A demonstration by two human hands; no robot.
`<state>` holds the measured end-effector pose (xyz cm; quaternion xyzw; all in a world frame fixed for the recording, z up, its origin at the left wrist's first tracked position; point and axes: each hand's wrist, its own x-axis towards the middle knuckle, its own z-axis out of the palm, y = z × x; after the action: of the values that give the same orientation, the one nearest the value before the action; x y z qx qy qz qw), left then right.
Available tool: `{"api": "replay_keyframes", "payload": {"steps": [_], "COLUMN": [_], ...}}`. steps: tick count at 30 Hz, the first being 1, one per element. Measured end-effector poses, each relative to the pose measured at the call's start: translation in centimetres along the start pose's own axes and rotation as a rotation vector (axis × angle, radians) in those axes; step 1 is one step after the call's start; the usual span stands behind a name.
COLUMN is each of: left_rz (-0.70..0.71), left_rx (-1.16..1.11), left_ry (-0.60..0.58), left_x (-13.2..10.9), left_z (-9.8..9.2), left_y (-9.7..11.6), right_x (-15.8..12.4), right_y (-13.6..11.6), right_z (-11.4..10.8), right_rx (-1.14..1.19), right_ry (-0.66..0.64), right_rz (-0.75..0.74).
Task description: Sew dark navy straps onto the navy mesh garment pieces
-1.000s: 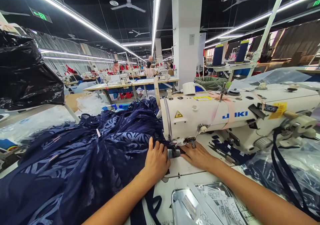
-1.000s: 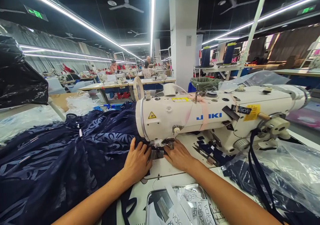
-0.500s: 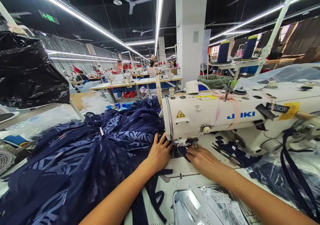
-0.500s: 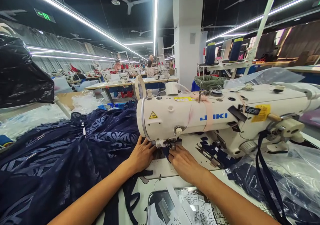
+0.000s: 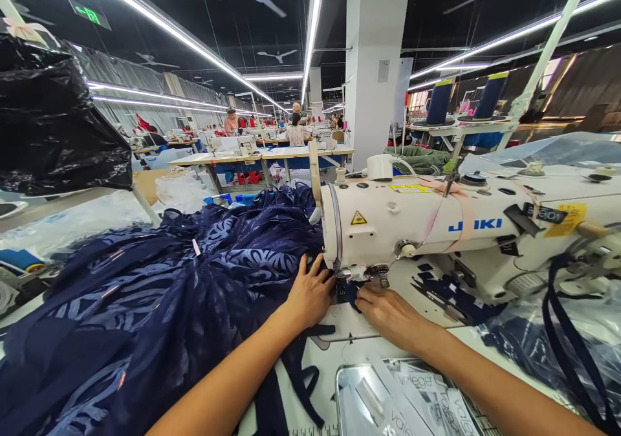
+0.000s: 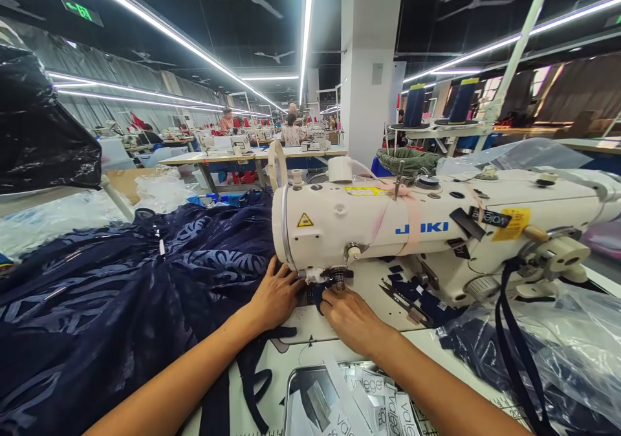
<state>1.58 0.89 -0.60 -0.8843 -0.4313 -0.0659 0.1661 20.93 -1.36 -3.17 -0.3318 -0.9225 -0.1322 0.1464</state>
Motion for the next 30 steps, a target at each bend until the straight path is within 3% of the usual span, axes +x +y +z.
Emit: {"api": "replay_keyframes", "payload": {"steps": [21, 30], "left_rz": [-0.001, 0.002], "left_rx": [-0.006, -0.031], "left_ry": [0.031, 0.005], "left_x": [1.0, 0.8], "left_z": [0.7, 0.6], "left_y": [-0.4, -0.8], "right_x": [1.3, 0.3], "right_y": [-0.9, 1.8], "right_z": [-0.7, -1.1], "right_rx": [-0.048, 0.03], "right_ry": [-0.103, -0.075], "right_rz": [0.105, 0.149]}}
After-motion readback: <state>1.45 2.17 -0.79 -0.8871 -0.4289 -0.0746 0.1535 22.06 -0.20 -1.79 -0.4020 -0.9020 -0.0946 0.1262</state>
